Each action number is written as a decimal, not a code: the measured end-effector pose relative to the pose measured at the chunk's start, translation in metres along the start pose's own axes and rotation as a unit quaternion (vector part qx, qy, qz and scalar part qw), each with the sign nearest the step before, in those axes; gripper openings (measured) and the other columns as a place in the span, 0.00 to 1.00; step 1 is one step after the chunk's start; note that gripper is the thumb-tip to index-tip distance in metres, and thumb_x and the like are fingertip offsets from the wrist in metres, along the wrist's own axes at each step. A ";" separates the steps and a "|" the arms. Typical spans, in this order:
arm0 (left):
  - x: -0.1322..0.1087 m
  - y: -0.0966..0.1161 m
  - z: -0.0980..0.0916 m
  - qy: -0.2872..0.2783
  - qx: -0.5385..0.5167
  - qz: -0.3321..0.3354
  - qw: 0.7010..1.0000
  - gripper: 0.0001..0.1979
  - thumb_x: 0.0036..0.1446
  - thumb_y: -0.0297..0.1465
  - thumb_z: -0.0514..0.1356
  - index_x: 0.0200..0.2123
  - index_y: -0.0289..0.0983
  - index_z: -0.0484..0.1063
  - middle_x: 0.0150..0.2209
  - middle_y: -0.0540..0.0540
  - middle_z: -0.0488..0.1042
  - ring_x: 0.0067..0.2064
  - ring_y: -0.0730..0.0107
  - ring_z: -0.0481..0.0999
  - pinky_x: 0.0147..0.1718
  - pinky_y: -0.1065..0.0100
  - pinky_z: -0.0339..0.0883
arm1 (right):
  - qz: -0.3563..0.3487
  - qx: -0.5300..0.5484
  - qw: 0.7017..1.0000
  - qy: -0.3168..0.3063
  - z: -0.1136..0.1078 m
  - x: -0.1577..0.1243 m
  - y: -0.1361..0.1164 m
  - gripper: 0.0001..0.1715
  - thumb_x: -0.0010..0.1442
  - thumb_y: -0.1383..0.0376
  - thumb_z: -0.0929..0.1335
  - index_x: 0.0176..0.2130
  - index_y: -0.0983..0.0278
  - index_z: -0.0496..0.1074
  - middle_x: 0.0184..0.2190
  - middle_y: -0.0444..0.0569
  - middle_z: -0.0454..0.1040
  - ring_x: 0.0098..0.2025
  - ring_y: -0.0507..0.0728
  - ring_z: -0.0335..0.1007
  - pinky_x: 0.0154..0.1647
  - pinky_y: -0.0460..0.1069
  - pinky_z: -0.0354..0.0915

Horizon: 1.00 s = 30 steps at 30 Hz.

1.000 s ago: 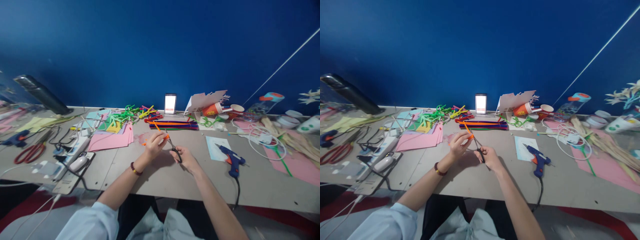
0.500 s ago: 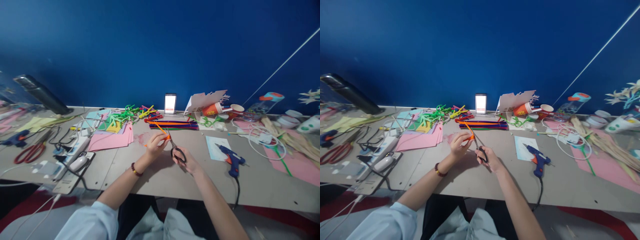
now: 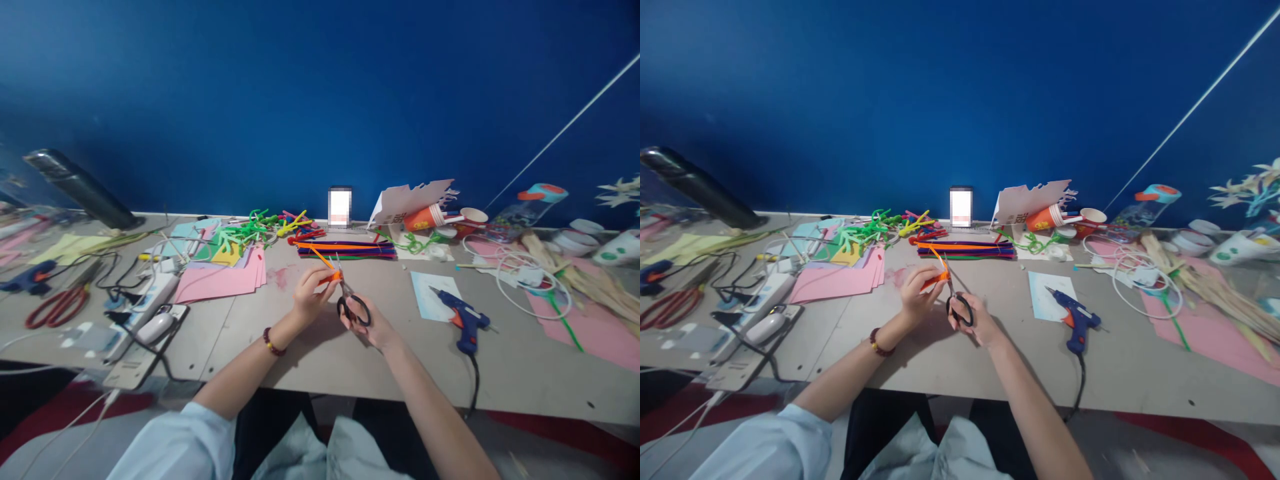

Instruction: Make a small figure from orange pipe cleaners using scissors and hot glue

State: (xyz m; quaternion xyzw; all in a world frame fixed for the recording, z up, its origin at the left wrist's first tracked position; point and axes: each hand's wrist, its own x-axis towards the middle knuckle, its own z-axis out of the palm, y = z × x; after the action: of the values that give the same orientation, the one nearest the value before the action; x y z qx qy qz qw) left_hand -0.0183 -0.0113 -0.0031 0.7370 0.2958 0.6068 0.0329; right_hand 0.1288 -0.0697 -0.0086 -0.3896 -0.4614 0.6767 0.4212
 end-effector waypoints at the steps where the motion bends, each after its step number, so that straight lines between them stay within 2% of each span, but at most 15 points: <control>1: 0.000 0.000 0.000 0.000 0.005 -0.003 1.000 0.04 0.55 0.29 0.61 0.35 0.36 0.73 0.33 0.43 0.77 0.36 0.69 0.77 0.35 0.69 0.73 | 0.000 0.003 1.000 0.006 0.001 0.000 0.001 0.26 0.51 0.43 0.66 0.28 0.63 0.63 0.15 0.40 0.67 0.11 0.42 0.41 0.12 0.43 0.37; 4: -0.001 -0.001 -0.001 0.003 -0.007 -0.022 1.000 0.05 0.55 0.30 0.61 0.35 0.35 0.73 0.33 0.43 0.76 0.36 0.70 0.76 0.35 0.69 0.73 | -0.001 0.008 0.999 0.053 0.002 0.002 0.004 0.25 0.50 0.44 0.68 0.25 0.62 0.61 0.12 0.37 0.62 0.10 0.43 0.42 0.11 0.43 0.37; 6: -0.001 -0.002 -0.002 0.005 -0.040 -0.058 0.998 0.05 0.54 0.29 0.62 0.35 0.35 0.73 0.34 0.43 0.76 0.37 0.69 0.76 0.36 0.69 0.72 | -0.006 0.011 0.996 0.083 0.003 0.002 0.005 0.25 0.49 0.45 0.69 0.24 0.61 0.60 0.10 0.36 0.60 0.10 0.44 0.42 0.10 0.43 0.37; 9: 0.000 -0.006 -0.001 0.003 -0.132 -0.175 0.976 0.06 0.52 0.32 0.63 0.34 0.36 0.74 0.35 0.43 0.75 0.37 0.69 0.75 0.36 0.68 0.72 | -0.013 0.011 0.996 0.084 0.000 0.003 0.004 0.25 0.51 0.44 0.67 0.26 0.62 0.62 0.14 0.40 0.66 0.10 0.44 0.44 0.11 0.43 0.39; 11: 0.003 -0.009 0.001 -0.005 -0.235 -0.285 0.929 0.10 0.51 0.35 0.64 0.34 0.36 0.74 0.35 0.44 0.75 0.35 0.70 0.76 0.35 0.67 0.72 | -0.010 -0.019 0.994 0.109 -0.006 0.004 0.005 0.25 0.53 0.44 0.65 0.27 0.62 0.64 0.18 0.43 0.70 0.11 0.45 0.47 0.12 0.44 0.41; 13: 0.006 -0.013 0.003 -0.016 -0.343 -0.387 0.856 0.13 0.47 0.38 0.66 0.33 0.36 0.73 0.32 0.47 0.75 0.32 0.71 0.76 0.36 0.66 0.72 | -0.012 -0.103 0.978 0.181 -0.014 0.006 0.008 0.24 0.51 0.45 0.67 0.26 0.62 0.64 0.19 0.43 0.70 0.13 0.46 0.52 0.13 0.44 0.46; 15: 0.009 -0.015 0.002 -0.029 -0.414 -0.453 0.789 0.15 0.43 0.38 0.69 0.31 0.36 0.74 0.30 0.48 0.75 0.29 0.72 0.76 0.35 0.66 0.72 | -0.029 -0.234 0.934 0.269 -0.024 0.008 0.012 0.21 0.48 0.48 0.70 0.23 0.62 0.64 0.18 0.42 0.68 0.17 0.49 0.57 0.17 0.45 0.51; 17: 0.012 -0.014 0.000 -0.044 -0.456 -0.485 0.745 0.15 0.40 0.38 0.70 0.30 0.35 0.74 0.28 0.49 0.76 0.27 0.73 0.75 0.34 0.68 0.71 | -0.047 -0.374 0.868 0.324 -0.033 0.009 0.016 0.17 0.49 0.53 0.70 0.21 0.61 0.63 0.19 0.43 0.67 0.21 0.51 0.60 0.22 0.46 0.53; 20: 0.017 -0.009 -0.004 -0.062 -0.491 -0.505 0.707 0.16 0.37 0.36 0.72 0.29 0.35 0.75 0.27 0.49 0.75 0.26 0.75 0.74 0.31 0.71 0.69 | -0.041 -0.524 0.775 0.352 -0.045 0.010 0.020 0.13 0.50 0.61 0.68 0.20 0.61 0.63 0.23 0.46 0.67 0.25 0.53 0.62 0.25 0.47 0.52; 22: 0.020 -0.005 -0.007 -0.066 -0.504 -0.521 0.686 0.17 0.35 0.36 0.72 0.28 0.34 0.75 0.26 0.50 0.74 0.25 0.76 0.73 0.29 0.72 0.68 | -0.026 -0.563 0.743 0.361 -0.049 0.010 0.021 0.09 0.50 0.63 0.68 0.22 0.61 0.63 0.23 0.45 0.66 0.26 0.54 0.62 0.26 0.47 0.51; 25: 0.022 -0.002 -0.009 -0.069 -0.519 -0.541 0.658 0.18 0.35 0.37 0.72 0.28 0.33 0.74 0.25 0.50 0.73 0.24 0.77 0.72 0.27 0.73 0.67 | 0.000 -0.564 0.733 0.381 -0.054 0.011 0.023 0.10 0.48 0.61 0.69 0.29 0.61 0.64 0.22 0.43 0.64 0.25 0.54 0.61 0.25 0.46 0.49; 30: 0.017 -0.006 -0.005 -0.051 -0.563 -0.555 0.611 0.13 0.44 0.34 0.69 0.28 0.31 0.72 0.24 0.51 0.70 0.24 0.81 0.70 0.28 0.77 0.67 | -0.022 -0.534 0.767 0.356 -0.062 0.013 0.028 0.13 0.46 0.59 0.69 0.27 0.60 0.61 0.21 0.41 0.63 0.23 0.53 0.59 0.24 0.46 0.50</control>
State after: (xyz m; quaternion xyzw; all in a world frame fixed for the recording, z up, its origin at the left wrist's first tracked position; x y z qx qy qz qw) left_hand -0.0240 0.0000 0.0107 0.2986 0.2467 0.4811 0.7865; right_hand 0.1753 -0.0459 -0.0543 -0.7541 -0.5737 0.1244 0.2945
